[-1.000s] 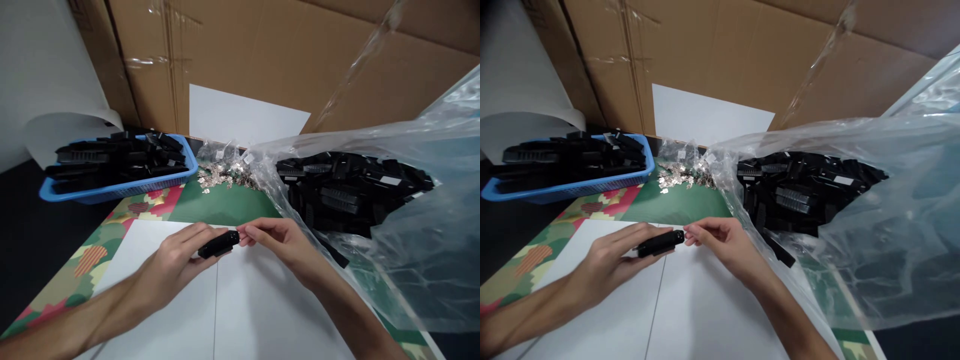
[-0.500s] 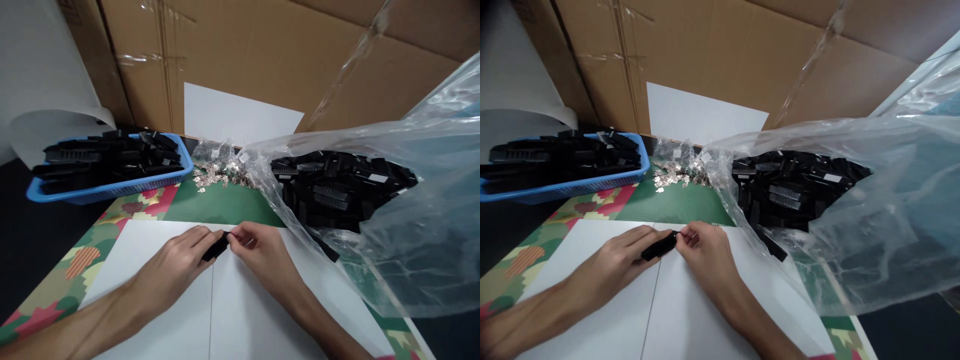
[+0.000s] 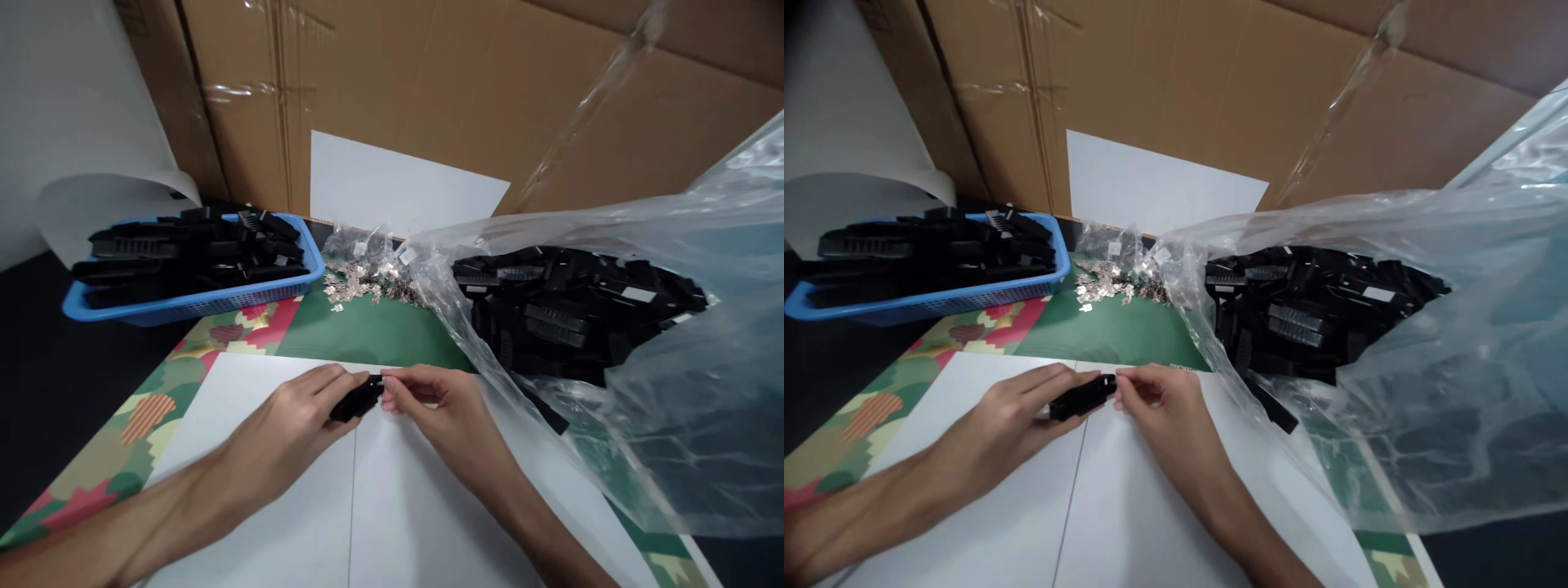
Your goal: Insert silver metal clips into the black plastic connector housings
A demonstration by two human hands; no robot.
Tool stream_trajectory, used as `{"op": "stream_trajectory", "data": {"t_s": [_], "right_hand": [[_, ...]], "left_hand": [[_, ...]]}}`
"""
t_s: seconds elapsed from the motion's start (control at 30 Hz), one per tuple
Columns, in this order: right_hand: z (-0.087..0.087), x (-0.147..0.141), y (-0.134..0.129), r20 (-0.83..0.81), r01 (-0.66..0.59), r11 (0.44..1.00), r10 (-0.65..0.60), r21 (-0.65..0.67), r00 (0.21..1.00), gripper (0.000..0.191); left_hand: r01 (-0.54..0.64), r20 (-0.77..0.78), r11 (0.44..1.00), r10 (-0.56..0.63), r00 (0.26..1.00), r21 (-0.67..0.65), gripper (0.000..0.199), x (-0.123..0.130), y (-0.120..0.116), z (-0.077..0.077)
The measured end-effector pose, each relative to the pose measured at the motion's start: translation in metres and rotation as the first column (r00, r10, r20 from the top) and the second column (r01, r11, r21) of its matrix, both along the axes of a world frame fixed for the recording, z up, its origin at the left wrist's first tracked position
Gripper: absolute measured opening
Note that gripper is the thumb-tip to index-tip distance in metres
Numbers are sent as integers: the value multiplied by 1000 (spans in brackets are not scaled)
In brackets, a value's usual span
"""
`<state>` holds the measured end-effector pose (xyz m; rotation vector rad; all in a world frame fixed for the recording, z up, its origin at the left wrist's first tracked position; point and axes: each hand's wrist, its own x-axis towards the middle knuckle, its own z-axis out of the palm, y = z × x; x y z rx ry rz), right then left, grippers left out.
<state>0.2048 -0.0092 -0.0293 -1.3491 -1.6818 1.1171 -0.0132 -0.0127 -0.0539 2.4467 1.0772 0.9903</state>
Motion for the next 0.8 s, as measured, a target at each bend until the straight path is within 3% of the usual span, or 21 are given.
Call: {"op": "stream_trajectory", "data": {"t_s": [0.2, 0.47, 0.53, 0.63, 0.73, 0.8], "right_hand": [[-5, -8, -6, 162, -6, 974, -32, 228, 986, 24], [-14, -26, -14, 91, 162, 923, -206, 349, 974, 22], [-14, -30, -16, 81, 187, 926, -225, 328, 971, 24], [-11, -28, -15, 57, 139, 961, -157, 240, 986, 33], [-2, -15, -9, -48, 34, 998, -31, 48, 998, 46], [3, -3, -3, -151, -67, 992, 50, -109, 987, 50]], "left_hand": [[5, 40, 1000, -5, 999, 5, 33, -1, 0, -7], [-43, 59, 998, 40, 997, 40, 31, -1, -8, -1], [-69, 71, 996, 65, 995, 51, 31, -2, -9, 0], [-85, 107, 995, 80, 991, 46, 34, -3, -7, -2], [-85, 139, 996, 79, 987, 31, 36, -5, -4, -3], [-67, 157, 997, 61, 986, 34, 36, -5, -3, -2]]}}
